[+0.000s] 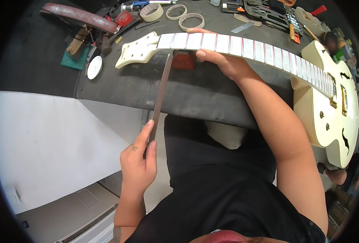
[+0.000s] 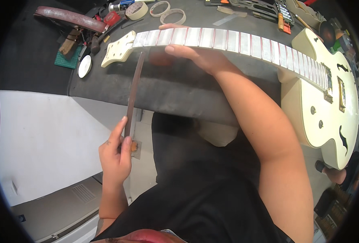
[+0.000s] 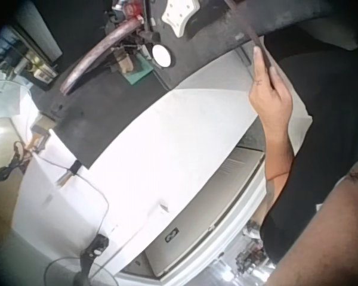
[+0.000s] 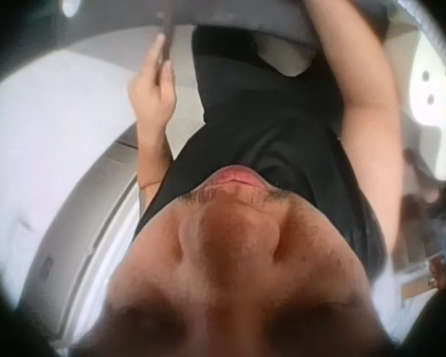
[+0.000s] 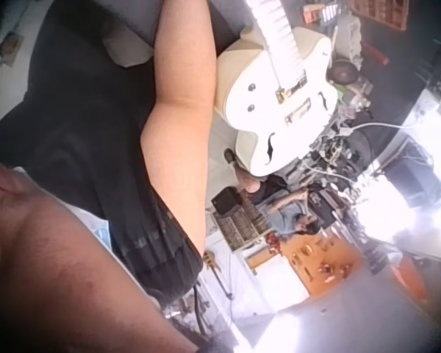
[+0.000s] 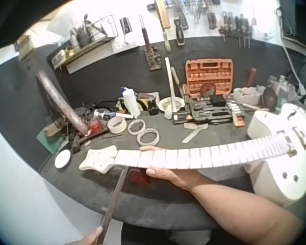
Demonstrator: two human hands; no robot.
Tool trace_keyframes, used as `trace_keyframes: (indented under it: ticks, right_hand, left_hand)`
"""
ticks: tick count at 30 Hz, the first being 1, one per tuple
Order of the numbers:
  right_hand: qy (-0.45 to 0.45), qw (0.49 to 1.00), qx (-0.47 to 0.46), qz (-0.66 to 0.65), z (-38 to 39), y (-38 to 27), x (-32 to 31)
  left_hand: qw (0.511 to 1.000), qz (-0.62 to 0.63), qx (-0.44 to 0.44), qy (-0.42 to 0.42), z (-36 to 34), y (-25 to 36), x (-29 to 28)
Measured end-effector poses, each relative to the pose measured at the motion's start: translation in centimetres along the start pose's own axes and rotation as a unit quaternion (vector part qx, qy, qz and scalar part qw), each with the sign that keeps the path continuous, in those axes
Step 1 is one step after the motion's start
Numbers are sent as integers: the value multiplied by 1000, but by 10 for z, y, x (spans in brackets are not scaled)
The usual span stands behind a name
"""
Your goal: The person marks the edges of the fretboard on a white electric guitar with a red marker. They then use a metal file to smooth the fretboard edges, working methodically along the length of the neck.
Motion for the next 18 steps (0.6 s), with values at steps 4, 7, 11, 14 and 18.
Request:
trace_keyframes:
  ticks: [4, 7, 11, 14, 18]
  right_hand:
    - [-6, 1000, 15, -4, -1, -2, 0]
    - [-7, 1000, 24, 1, 0, -6, 1]
    - [10, 999, 40, -31, 1, -5, 3]
    - [-1, 999, 29, -14, -1, -4, 0]
    - [-10, 999, 27, -31, -1, 1, 3]
  left_hand:
    - [1000, 4, -7, 6, 2, 2, -12]
    - [1000, 18, -13, -4, -13, 1, -13]
    - [998, 55, -24, -26, -22, -1, -5]
    - [998, 64, -11, -5, -62, 11, 4]
    - [998, 52, -15, -24, -159, 23, 19]
Point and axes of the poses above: each hand's wrist, its own z-axis away from the middle knuckle, its own x-axis out of the palm, y = z × x, the point moved 4 cm from there along -z, towards the middle knuckle, and after that the axes turned 10 degrees about -z, right-handed, at the moved point
